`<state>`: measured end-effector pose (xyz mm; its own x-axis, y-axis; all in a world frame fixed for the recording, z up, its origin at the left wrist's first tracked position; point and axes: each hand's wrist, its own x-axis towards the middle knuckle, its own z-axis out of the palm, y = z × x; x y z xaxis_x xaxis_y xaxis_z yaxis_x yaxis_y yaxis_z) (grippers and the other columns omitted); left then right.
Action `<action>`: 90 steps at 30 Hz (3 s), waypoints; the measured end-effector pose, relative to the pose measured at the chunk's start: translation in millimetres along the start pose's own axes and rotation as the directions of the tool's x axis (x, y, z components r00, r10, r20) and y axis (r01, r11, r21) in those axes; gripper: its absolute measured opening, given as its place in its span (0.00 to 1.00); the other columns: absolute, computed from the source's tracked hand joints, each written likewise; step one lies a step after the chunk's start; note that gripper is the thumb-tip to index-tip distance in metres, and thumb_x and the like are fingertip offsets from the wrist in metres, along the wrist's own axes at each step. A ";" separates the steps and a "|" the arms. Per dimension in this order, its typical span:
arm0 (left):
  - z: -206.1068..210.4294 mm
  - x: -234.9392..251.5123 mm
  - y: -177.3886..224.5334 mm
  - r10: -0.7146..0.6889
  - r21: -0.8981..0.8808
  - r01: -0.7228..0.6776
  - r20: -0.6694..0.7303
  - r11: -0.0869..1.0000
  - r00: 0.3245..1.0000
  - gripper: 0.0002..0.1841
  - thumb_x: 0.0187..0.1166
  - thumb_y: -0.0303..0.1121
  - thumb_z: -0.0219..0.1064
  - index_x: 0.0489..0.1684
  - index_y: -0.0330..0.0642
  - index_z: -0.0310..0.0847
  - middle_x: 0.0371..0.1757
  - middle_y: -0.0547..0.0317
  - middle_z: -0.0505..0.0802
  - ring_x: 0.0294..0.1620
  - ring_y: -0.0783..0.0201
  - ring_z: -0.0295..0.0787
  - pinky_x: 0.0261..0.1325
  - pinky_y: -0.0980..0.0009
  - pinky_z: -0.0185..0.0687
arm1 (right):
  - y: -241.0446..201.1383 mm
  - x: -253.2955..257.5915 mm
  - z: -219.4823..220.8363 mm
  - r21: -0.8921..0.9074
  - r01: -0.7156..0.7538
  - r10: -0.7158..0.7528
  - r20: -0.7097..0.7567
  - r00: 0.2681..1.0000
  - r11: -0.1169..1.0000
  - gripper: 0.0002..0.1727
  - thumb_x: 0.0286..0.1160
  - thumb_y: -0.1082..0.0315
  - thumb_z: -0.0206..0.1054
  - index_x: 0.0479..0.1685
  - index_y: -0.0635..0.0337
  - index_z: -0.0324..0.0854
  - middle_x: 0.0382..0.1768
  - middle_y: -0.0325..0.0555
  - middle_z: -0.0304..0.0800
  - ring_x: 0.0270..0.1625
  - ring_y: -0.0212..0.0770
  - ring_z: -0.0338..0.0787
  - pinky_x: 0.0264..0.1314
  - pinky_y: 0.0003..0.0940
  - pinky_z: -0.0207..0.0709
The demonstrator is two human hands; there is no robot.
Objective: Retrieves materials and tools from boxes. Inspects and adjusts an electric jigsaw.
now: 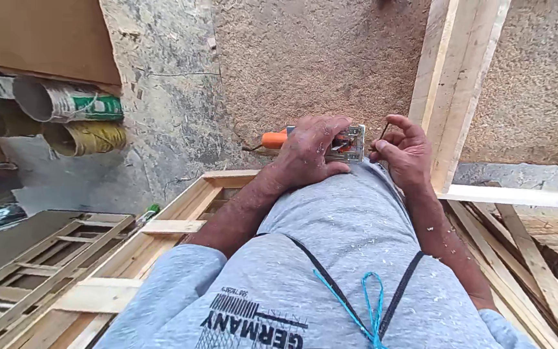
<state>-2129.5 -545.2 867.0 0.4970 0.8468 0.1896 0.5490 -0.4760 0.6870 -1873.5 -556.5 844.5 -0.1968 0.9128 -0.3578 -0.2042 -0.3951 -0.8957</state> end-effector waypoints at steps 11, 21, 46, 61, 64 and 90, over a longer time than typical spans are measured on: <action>-0.5 -5.6 1.4 0.008 -0.019 -0.009 -0.023 1.000 1.000 0.42 0.63 0.56 0.82 0.75 0.37 0.79 0.64 0.51 0.93 0.65 0.55 0.88 0.73 0.53 0.79 | -6.1 13.2 14.5 -0.309 0.205 -0.181 0.104 0.978 0.929 0.27 0.75 0.78 0.70 0.75 0.60 0.74 0.42 0.40 0.91 0.40 0.34 0.92 0.47 0.35 0.91; 0.5 -6.1 0.0 0.024 -0.032 -0.026 -0.038 0.999 0.999 0.42 0.64 0.55 0.82 0.75 0.36 0.77 0.62 0.51 0.94 0.63 0.56 0.90 0.72 0.53 0.81 | -13.7 16.8 13.6 -0.415 0.423 -0.341 0.259 0.904 0.805 0.19 0.76 0.79 0.70 0.65 0.69 0.81 0.49 0.44 0.92 0.46 0.31 0.92 0.52 0.30 0.90; 0.3 -3.7 -0.4 0.026 -0.031 -0.026 -0.024 0.999 0.999 0.42 0.64 0.55 0.82 0.76 0.37 0.77 0.64 0.52 0.93 0.64 0.57 0.89 0.73 0.54 0.80 | -24.8 22.9 10.0 -0.421 0.427 -0.296 0.340 0.892 0.800 0.18 0.74 0.79 0.72 0.63 0.68 0.82 0.49 0.44 0.93 0.45 0.31 0.93 0.51 0.30 0.91; 1.0 -4.4 -0.5 0.029 -0.038 -0.030 -0.024 0.999 0.999 0.42 0.63 0.55 0.83 0.76 0.38 0.77 0.62 0.52 0.93 0.63 0.56 0.89 0.72 0.54 0.80 | -27.9 22.9 9.4 -0.407 0.324 -0.204 0.311 0.928 0.854 0.18 0.72 0.80 0.72 0.61 0.65 0.83 0.44 0.41 0.93 0.41 0.30 0.92 0.48 0.29 0.91; 1.0 -4.1 -0.1 0.033 -0.035 -0.033 -0.025 0.999 0.999 0.42 0.63 0.55 0.82 0.75 0.37 0.78 0.62 0.52 0.94 0.63 0.57 0.89 0.71 0.54 0.81 | -32.4 24.3 10.7 -0.401 0.197 -0.094 0.262 0.961 0.895 0.18 0.72 0.78 0.72 0.62 0.61 0.83 0.40 0.40 0.93 0.37 0.32 0.93 0.42 0.31 0.92; 1.0 -3.1 0.2 0.034 -0.021 -0.034 -0.009 0.999 0.999 0.42 0.64 0.56 0.81 0.75 0.37 0.78 0.63 0.52 0.94 0.64 0.56 0.90 0.72 0.54 0.81 | -19.9 1.5 -4.6 -0.742 0.411 -0.182 0.373 0.910 0.530 0.09 0.81 0.64 0.68 0.45 0.57 0.93 0.44 0.46 0.90 0.52 0.39 0.89 0.58 0.38 0.83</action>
<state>-2130.2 -548.1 865.9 0.5093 0.8322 0.2194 0.5172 -0.4997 0.6948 -1865.3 -546.7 860.5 -0.4996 0.8639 -0.0637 0.5222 0.2417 -0.8179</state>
